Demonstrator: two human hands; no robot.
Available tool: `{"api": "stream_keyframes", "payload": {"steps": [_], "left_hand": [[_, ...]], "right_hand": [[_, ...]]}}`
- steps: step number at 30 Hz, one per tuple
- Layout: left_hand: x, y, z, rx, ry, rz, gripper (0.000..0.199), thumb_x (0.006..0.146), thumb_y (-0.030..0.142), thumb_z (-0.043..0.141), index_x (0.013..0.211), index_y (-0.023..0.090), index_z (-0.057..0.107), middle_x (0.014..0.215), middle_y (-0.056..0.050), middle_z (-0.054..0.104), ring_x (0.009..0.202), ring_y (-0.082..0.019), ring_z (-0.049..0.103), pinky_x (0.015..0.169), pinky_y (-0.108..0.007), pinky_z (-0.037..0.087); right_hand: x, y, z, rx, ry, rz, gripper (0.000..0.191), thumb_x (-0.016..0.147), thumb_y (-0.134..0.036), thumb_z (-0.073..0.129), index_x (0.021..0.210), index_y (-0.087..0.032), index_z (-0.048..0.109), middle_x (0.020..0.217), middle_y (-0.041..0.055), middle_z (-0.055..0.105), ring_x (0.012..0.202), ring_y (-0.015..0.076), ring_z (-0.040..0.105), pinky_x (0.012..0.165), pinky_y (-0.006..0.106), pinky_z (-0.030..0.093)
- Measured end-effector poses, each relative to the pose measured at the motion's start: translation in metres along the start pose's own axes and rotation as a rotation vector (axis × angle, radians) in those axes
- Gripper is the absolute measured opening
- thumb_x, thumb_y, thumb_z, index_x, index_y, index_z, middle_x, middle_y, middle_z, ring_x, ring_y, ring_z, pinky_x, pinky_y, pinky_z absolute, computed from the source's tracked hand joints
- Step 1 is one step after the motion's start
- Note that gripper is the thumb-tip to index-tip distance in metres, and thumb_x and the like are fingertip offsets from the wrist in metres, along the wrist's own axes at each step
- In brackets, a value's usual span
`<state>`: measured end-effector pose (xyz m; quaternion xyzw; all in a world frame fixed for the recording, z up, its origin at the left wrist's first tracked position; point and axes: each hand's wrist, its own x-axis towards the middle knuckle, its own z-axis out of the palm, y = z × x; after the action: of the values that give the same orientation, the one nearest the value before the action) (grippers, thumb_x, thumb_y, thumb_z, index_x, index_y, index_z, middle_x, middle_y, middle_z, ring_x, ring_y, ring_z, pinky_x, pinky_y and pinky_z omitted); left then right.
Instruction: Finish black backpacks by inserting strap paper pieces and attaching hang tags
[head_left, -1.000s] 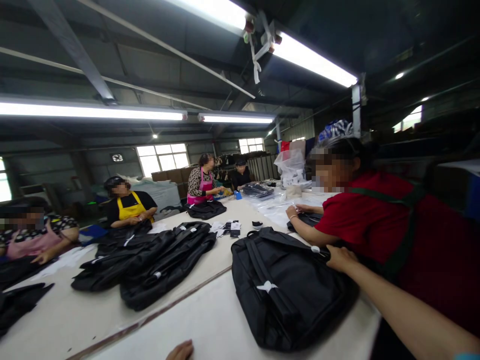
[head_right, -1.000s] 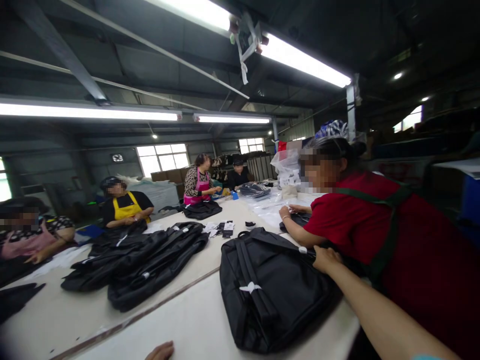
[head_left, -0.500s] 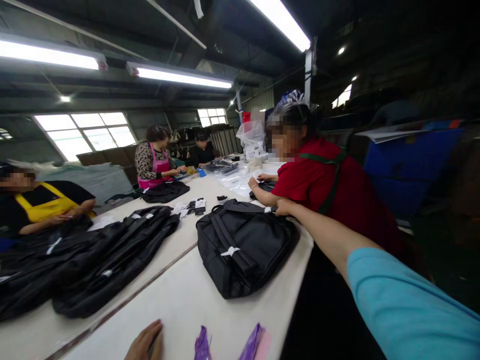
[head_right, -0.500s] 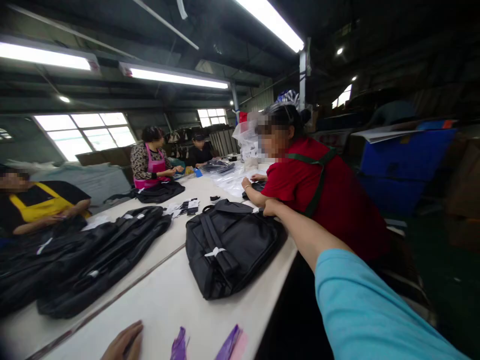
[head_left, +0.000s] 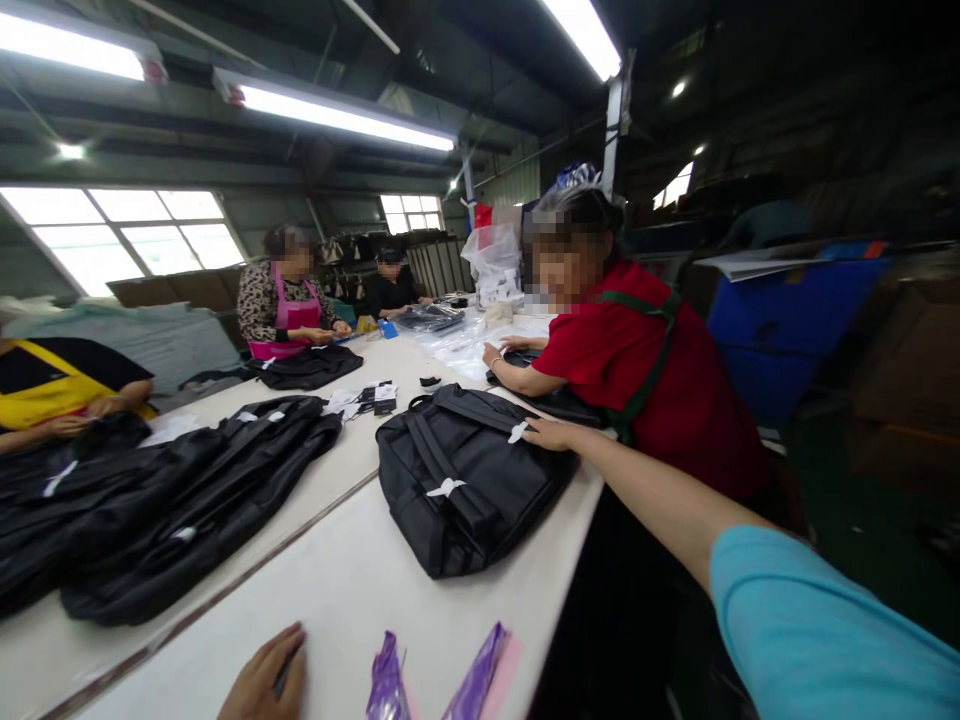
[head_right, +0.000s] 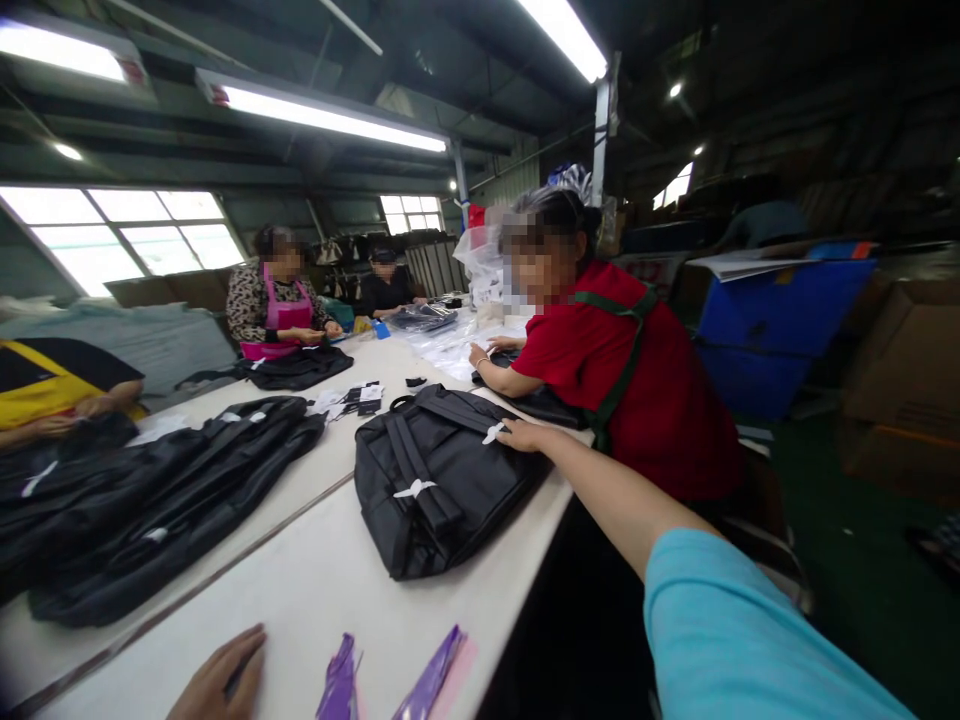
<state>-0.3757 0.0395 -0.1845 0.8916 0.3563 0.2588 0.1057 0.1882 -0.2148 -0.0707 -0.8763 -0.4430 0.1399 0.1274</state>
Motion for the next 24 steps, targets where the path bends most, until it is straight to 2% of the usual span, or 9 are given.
{"api": "stream_keyframes", "payload": {"steps": [2,4,8,11,13,16,19,21,24], "left_hand": [[0.000,0.001,0.000,0.007,0.004,-0.004,0.040,0.077,0.049,0.050,0.099,0.022,0.070,0.113,-0.006,0.071,0.108,-0.027,0.065,0.105,-0.046,0.047],[-0.001,0.003,0.000,0.014,0.010,-0.005,0.040,0.077,0.050,0.050,0.099,0.022,0.070,0.113,-0.006,0.070,0.108,-0.028,0.065,0.104,-0.046,0.048],[-0.003,0.008,-0.003,0.013,0.033,0.014,0.036,0.079,0.048,0.051,0.098,0.023,0.069,0.111,-0.006,0.071,0.104,-0.026,0.066,0.103,-0.043,0.049],[-0.003,0.014,-0.004,-0.006,0.031,0.039,0.034,0.081,0.046,0.053,0.099,0.021,0.068,0.112,-0.007,0.070,0.105,-0.025,0.065,0.103,-0.043,0.049],[-0.003,0.018,-0.006,-0.012,0.032,0.042,0.032,0.082,0.044,0.054,0.100,0.021,0.068,0.113,-0.007,0.069,0.105,-0.025,0.065,0.102,-0.042,0.049],[-0.006,0.031,-0.012,-0.014,0.049,0.006,0.028,0.083,0.038,0.054,0.099,0.021,0.068,0.111,-0.006,0.070,0.104,-0.024,0.065,0.100,-0.042,0.050],[-0.016,0.055,-0.025,-0.035,0.037,-0.045,0.025,0.086,0.027,0.048,0.099,0.020,0.068,0.110,-0.008,0.069,0.104,-0.023,0.063,0.098,-0.041,0.050],[-0.020,0.069,-0.032,-0.042,-0.035,-0.063,0.028,0.085,0.019,0.045,0.101,0.016,0.067,0.112,-0.013,0.067,0.107,-0.023,0.061,0.100,-0.044,0.048],[-0.023,0.077,-0.040,0.027,-0.050,-0.109,0.027,0.079,0.015,0.052,0.101,0.019,0.068,0.109,-0.008,0.068,0.104,-0.019,0.062,0.097,-0.035,0.050]], "right_hand": [[0.004,0.004,-0.015,0.018,0.025,-0.024,0.054,0.096,-0.049,0.041,0.133,-0.012,0.056,0.138,0.0146,0.055,0.127,0.0265,0.050,0.106,0.036,0.035],[0.003,0.007,-0.028,0.020,0.080,-0.005,0.047,0.097,-0.043,0.040,0.120,-0.011,0.065,0.128,0.0147,0.063,0.121,0.0274,0.055,0.103,0.035,0.038],[-0.015,-0.001,-0.033,0.021,0.265,0.021,0.045,0.096,-0.038,0.041,0.115,-0.005,0.066,0.121,0.0204,0.065,0.118,0.0307,0.056,0.102,0.039,0.039],[-0.034,-0.030,-0.026,0.036,0.377,-0.056,0.045,0.096,-0.036,0.041,0.126,-0.007,0.058,0.131,0.0181,0.059,0.125,0.0257,0.050,0.108,0.036,0.033],[-0.046,-0.061,-0.016,0.083,0.437,-0.219,0.046,0.097,-0.038,0.040,0.129,-0.010,0.056,0.135,0.0154,0.056,0.128,0.0220,0.048,0.111,0.034,0.032],[-0.065,-0.113,0.016,0.178,0.465,-0.589,0.050,0.097,-0.041,0.038,0.138,-0.014,0.049,0.145,0.0137,0.047,0.135,0.0222,0.041,0.113,0.040,0.032],[-0.089,-0.141,0.074,0.073,0.259,-0.759,0.057,0.096,-0.044,0.039,0.146,-0.017,0.039,0.152,0.0120,0.038,0.141,0.0262,0.033,0.112,0.047,0.032],[-0.096,-0.137,0.119,-0.021,0.207,-0.737,0.062,0.090,-0.052,0.045,0.142,-0.017,0.047,0.150,0.0131,0.040,0.140,0.0309,0.035,0.110,0.050,0.035],[-0.077,-0.112,0.173,-0.045,0.282,-0.752,0.068,0.086,-0.061,0.046,0.141,-0.022,0.048,0.152,0.0109,0.037,0.139,0.0352,0.034,0.107,0.055,0.036]]}}
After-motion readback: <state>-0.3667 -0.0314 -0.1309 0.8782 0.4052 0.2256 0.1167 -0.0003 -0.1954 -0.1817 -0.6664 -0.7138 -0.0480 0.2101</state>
